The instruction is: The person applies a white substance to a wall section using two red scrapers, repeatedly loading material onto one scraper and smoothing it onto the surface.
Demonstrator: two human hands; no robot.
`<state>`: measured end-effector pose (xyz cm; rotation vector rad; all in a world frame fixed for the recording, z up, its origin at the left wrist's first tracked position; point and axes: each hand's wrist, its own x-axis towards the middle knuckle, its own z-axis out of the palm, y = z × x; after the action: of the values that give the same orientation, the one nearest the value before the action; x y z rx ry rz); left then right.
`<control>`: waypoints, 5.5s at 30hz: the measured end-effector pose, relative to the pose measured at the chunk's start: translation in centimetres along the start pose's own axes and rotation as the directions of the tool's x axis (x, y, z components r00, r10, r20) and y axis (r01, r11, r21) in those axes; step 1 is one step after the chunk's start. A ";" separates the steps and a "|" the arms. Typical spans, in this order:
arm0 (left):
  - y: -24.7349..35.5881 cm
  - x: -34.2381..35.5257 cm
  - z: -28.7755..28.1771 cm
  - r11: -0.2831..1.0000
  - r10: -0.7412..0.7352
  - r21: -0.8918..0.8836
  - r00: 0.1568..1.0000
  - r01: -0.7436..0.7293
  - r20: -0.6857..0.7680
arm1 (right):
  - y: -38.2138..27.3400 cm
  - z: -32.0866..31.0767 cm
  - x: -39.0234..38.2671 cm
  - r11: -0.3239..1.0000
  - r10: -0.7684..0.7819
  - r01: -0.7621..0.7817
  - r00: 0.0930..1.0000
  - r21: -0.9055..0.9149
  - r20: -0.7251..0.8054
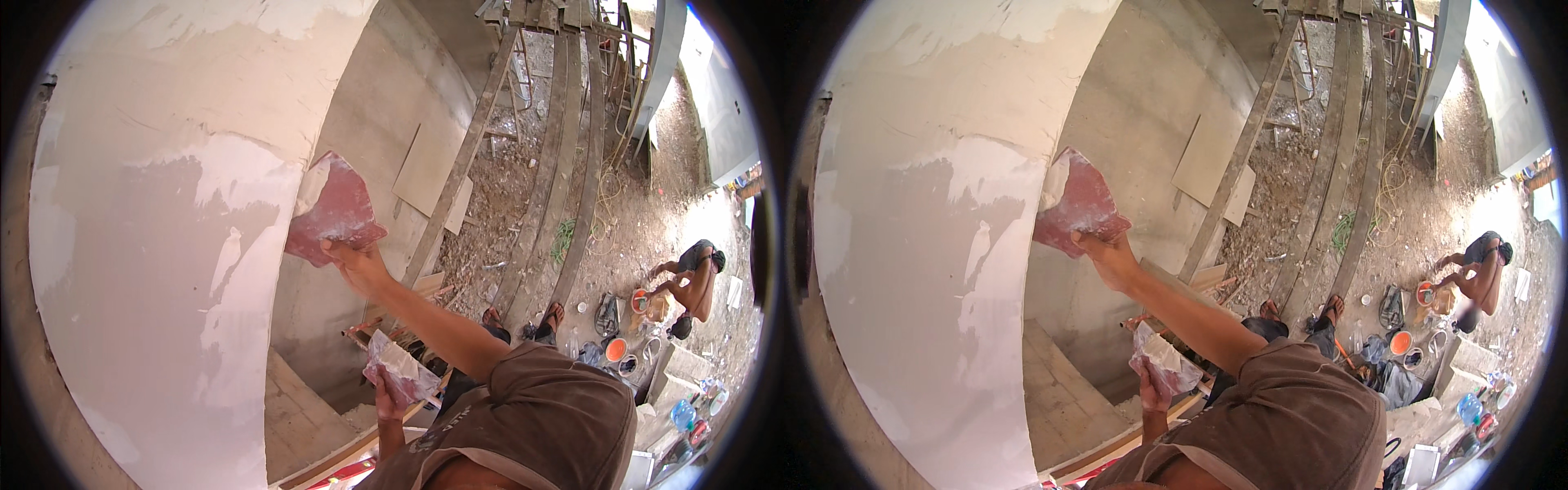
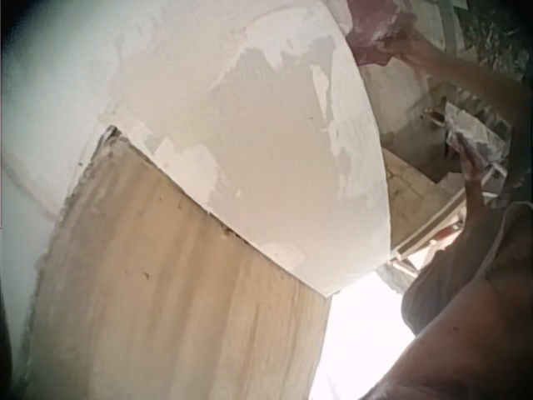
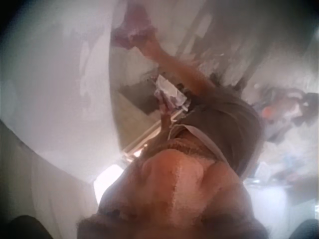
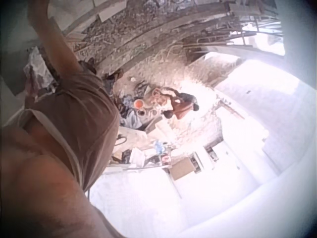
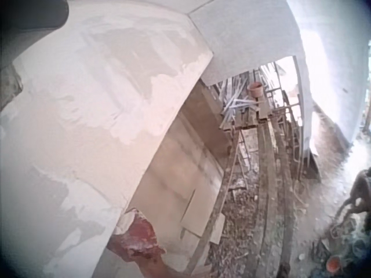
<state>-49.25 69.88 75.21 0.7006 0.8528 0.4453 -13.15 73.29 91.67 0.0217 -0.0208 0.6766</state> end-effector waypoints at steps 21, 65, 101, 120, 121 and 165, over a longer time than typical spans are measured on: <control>-1.1 -0.8 -1.3 1.000 -0.020 -0.006 0.998 0.019 -0.068 | 3.7 -0.5 -2.7 0.932 -0.071 0.082 0.997 -0.353 0.043; -4.3 2.5 -2.3 0.973 0.002 -0.225 0.973 0.052 0.232 | -19.6 16.4 9.4 -0.123 -0.212 0.347 0.906 -0.930 0.366; -3.6 3.6 -0.4 0.980 0.016 -0.191 0.942 0.051 0.335 | -28.4 -15.1 -18.7 0.679 -0.346 -0.073 0.845 -0.730 -0.407; -3.7 10.9 -3.2 0.990 -0.117 -0.003 0.834 0.141 0.538 | -25.5 -28.0 -40.0 0.744 -0.597 0.276 0.684 -0.609 -0.420; -3.9 11.0 -3.2 0.990 -0.121 0.001 0.854 0.140 0.506 | -25.2 -28.1 -39.7 0.749 -0.583 0.258 0.695 -0.610 -0.421; -1.9 4.0 0.6 0.995 0.036 -0.098 0.901 0.007 0.432 | -25.8 23.1 -8.9 -0.245 -0.162 0.566 0.776 -0.787 0.609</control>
<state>-46.29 70.81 72.04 0.6816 0.4012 0.3230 -4.20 46.98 114.17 -1.4216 -0.8452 -0.2195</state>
